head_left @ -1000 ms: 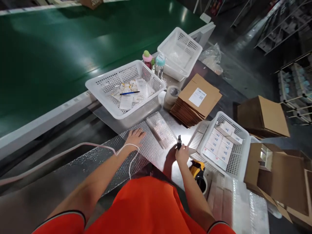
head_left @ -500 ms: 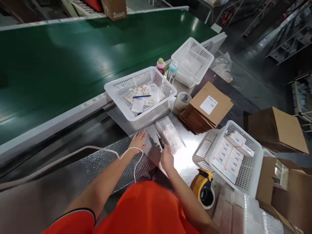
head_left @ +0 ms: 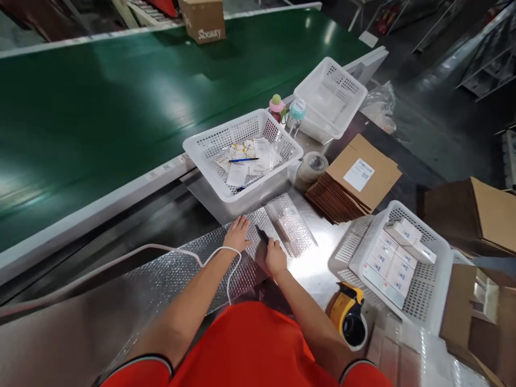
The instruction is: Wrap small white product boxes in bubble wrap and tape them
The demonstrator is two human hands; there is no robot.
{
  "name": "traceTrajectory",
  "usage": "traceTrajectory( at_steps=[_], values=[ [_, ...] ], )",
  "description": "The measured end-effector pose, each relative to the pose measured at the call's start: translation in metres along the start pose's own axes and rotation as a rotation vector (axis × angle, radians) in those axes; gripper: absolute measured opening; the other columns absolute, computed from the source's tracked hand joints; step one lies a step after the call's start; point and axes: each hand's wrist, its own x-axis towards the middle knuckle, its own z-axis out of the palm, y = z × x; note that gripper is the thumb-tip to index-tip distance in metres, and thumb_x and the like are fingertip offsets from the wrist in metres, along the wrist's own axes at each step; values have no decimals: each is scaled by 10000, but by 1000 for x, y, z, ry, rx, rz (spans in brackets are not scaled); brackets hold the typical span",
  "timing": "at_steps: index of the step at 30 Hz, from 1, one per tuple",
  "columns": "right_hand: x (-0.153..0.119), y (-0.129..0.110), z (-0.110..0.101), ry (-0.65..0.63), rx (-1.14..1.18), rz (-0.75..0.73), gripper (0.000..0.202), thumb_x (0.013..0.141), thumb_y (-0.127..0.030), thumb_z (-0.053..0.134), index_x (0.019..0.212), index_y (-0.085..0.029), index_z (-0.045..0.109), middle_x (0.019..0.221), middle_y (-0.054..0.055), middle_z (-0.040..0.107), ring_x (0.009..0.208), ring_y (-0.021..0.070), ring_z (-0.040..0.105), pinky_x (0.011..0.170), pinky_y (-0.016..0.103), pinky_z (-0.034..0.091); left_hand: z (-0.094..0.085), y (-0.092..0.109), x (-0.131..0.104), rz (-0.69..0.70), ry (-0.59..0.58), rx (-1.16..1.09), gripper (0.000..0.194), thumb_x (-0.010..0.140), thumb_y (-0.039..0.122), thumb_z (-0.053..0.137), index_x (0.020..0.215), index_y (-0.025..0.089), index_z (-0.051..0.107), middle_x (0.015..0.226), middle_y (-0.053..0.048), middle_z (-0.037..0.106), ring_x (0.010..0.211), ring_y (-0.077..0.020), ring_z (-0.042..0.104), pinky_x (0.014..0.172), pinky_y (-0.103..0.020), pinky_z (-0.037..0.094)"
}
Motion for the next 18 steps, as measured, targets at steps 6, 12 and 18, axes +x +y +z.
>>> traceTrajectory(
  at_steps=[6,12,18],
  values=[
    [-166,153,54,56,27,274,446,967,-178,394,1346,-251,617,1179,143,676,1005,279,726,784,347,581,0,3,3,-38,-63,46,797,770,301,773,1492,156,466,1658,-203,351,1551,-372,289,1253,-528,289],
    [-133,155,31,349,82,581,629,876,-81,392,1499,-38,464,1312,302,582,1203,374,627,1009,496,491,-10,28,0,-79,22,-115,728,661,138,768,1363,168,579,1657,-207,347,1567,-402,222,1271,-600,181],
    [-39,110,-34,578,68,374,549,969,-152,406,1507,-56,453,1525,290,422,1453,368,385,1146,528,357,10,74,-2,-352,-3,-910,394,627,118,755,998,199,653,1114,-83,695,1123,-274,648,1085,-488,475]
  ],
)
